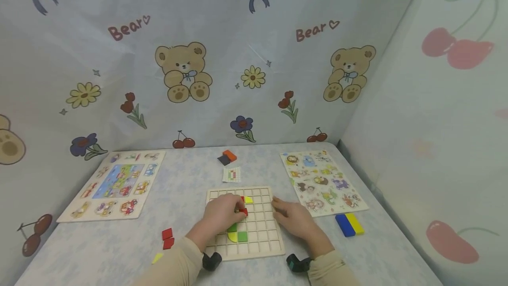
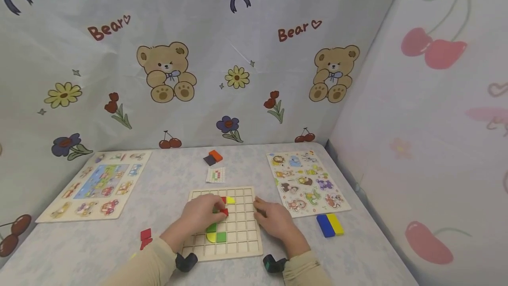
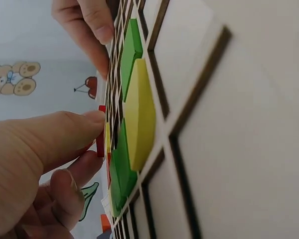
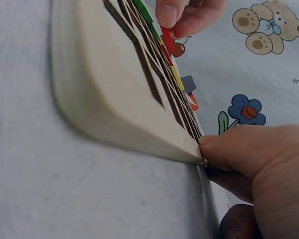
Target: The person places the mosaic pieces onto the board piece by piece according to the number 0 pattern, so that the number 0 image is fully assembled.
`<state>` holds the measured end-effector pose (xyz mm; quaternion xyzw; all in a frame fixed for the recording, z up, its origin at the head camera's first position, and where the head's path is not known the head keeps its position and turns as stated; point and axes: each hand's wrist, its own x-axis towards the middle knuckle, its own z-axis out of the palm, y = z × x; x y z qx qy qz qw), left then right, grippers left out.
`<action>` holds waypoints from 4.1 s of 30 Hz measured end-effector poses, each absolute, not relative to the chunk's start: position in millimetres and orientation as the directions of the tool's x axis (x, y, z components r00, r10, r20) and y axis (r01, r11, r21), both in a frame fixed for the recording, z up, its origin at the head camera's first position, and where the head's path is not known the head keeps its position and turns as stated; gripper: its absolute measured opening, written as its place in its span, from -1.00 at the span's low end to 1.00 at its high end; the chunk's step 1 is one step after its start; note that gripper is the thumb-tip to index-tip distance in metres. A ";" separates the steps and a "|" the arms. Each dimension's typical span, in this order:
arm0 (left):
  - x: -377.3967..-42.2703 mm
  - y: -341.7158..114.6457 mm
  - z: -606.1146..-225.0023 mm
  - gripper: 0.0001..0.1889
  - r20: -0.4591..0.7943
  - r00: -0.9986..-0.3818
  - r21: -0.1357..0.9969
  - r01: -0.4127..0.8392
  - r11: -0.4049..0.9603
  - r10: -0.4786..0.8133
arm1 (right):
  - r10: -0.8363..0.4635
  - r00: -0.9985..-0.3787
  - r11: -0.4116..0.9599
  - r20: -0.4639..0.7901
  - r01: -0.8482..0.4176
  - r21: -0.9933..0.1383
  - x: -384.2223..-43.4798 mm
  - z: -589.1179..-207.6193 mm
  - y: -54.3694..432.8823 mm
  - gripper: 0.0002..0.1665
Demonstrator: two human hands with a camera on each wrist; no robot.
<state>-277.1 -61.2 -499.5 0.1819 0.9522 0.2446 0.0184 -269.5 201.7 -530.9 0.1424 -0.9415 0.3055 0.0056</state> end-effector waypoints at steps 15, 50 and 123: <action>-296.8 -39.4 -499.7 -0.94 0.015 -0.932 0.491 0.323 0.809 0.363 | -0.298 -0.948 0.760 0.110 -0.305 -0.573 -270.8 -530.0 204.2 -0.48; -217.0 -250.5 -485.6 -0.65 -0.233 -0.971 0.479 -0.067 0.875 0.053 | -0.253 -0.964 0.787 0.083 -0.255 -0.561 -270.4 -531.3 200.9 -0.48; -235.2 -162.5 -453.9 -0.67 0.014 -0.998 0.573 0.053 0.818 0.055 | -0.259 -0.961 0.788 0.101 -0.270 -0.553 -270.7 -526.7 201.2 -0.50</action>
